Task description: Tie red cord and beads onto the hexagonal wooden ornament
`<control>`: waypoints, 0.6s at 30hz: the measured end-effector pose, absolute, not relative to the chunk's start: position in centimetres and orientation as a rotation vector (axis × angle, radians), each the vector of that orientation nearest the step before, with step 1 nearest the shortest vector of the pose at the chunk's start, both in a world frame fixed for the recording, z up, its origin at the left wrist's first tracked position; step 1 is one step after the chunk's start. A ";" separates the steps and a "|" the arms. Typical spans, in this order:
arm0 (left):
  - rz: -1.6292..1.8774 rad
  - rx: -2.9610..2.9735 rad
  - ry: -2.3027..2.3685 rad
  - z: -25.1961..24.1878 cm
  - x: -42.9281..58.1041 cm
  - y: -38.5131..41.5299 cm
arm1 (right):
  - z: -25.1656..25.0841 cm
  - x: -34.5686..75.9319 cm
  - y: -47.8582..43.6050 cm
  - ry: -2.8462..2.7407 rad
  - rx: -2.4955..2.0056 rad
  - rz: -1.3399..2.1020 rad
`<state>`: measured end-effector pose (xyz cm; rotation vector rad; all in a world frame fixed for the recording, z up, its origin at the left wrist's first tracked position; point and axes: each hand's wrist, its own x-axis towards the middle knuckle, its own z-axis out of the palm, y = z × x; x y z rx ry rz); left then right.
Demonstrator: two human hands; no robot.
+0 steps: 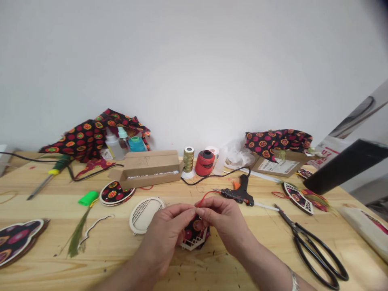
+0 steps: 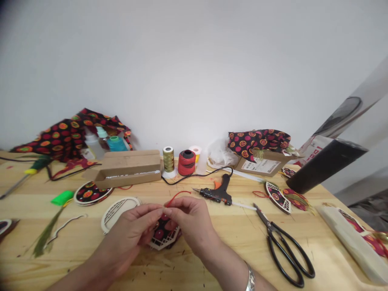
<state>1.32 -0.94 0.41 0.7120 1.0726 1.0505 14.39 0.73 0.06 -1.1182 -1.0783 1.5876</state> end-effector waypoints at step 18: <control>0.958 0.949 1.124 0.4 0.8 -1.0 | 1.0 15.4 0.9 -1.490 -1.238 1.183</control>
